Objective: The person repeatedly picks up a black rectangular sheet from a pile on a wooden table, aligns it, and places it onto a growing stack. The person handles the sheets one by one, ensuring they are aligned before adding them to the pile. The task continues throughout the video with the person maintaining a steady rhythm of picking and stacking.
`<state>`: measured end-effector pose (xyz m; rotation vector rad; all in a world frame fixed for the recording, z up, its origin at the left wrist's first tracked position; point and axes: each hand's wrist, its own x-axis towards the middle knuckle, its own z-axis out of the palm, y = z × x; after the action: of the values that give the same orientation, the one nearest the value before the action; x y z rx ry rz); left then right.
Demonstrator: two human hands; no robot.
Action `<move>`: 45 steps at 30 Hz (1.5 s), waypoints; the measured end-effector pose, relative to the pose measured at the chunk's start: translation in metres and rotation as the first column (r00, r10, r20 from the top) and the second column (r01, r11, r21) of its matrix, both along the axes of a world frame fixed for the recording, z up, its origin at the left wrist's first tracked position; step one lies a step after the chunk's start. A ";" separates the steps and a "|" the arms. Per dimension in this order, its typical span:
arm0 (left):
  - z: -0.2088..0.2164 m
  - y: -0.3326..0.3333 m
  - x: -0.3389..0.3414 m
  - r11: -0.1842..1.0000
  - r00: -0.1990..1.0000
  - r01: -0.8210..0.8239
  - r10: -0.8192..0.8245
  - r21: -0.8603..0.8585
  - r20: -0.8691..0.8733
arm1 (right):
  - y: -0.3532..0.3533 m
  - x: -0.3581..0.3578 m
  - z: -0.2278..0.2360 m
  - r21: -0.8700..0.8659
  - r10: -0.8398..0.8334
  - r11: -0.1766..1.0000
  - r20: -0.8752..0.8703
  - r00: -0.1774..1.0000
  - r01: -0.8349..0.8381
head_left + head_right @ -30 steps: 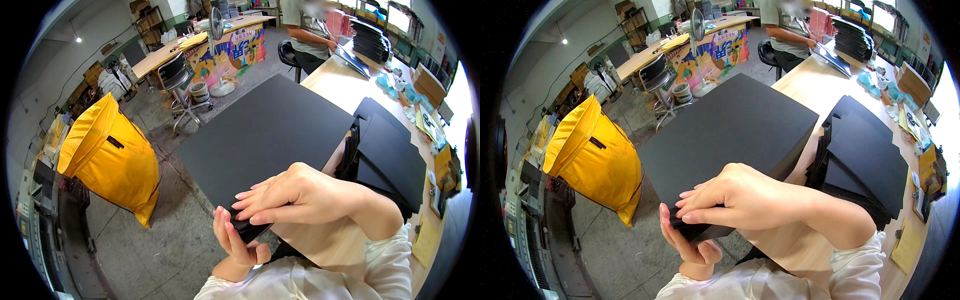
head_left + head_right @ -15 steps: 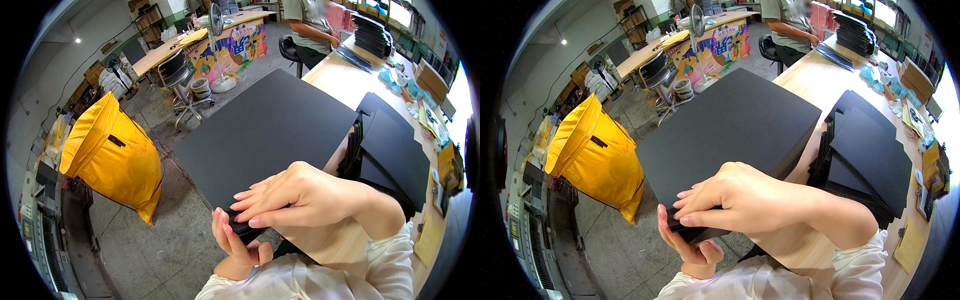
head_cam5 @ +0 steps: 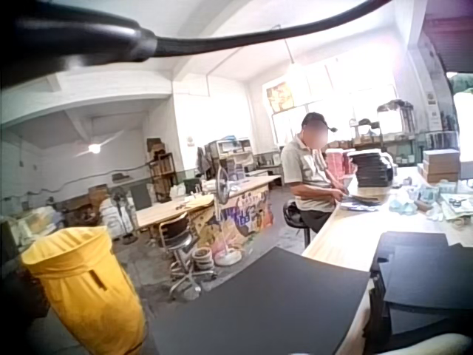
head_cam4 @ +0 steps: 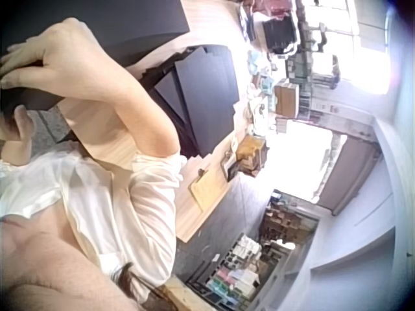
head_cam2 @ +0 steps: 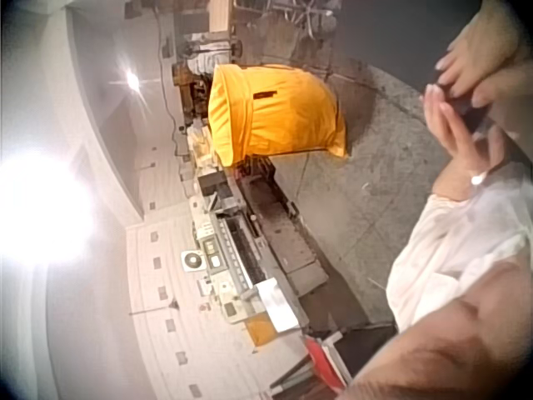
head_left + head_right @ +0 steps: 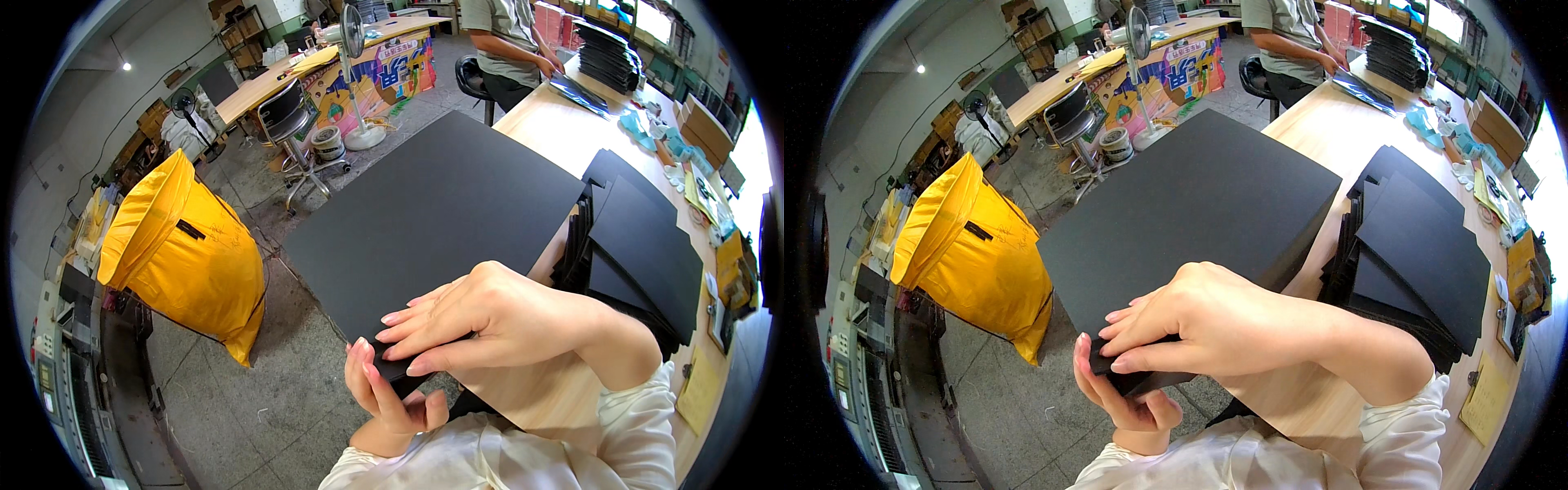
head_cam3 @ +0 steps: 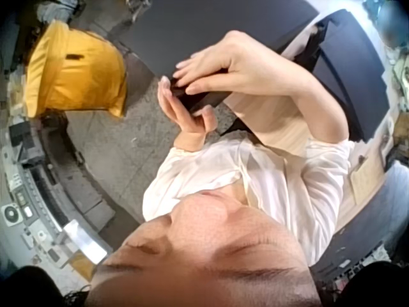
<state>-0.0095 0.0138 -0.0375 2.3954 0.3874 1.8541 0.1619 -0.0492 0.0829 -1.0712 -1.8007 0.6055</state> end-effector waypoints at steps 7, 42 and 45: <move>-0.001 0.000 0.002 1.000 1.000 0.003 -0.003 -0.010 0.021 | 0.000 -0.002 0.000 0.013 -0.003 1.000 -0.011 1.000 0.003; -0.008 0.005 0.002 0.999 0.998 0.036 -0.035 -0.021 0.047 | 0.000 0.000 -0.002 0.008 -0.015 1.000 0.009 1.000 0.015; -0.008 0.005 0.002 0.999 0.999 0.023 -0.022 -0.030 0.033 | 0.000 0.001 0.001 -0.036 0.008 0.999 0.014 1.000 -0.008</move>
<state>-0.0074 0.0189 -0.0454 2.3366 0.3812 1.8616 0.1632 -0.0494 0.0835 -1.0955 -1.8132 0.6386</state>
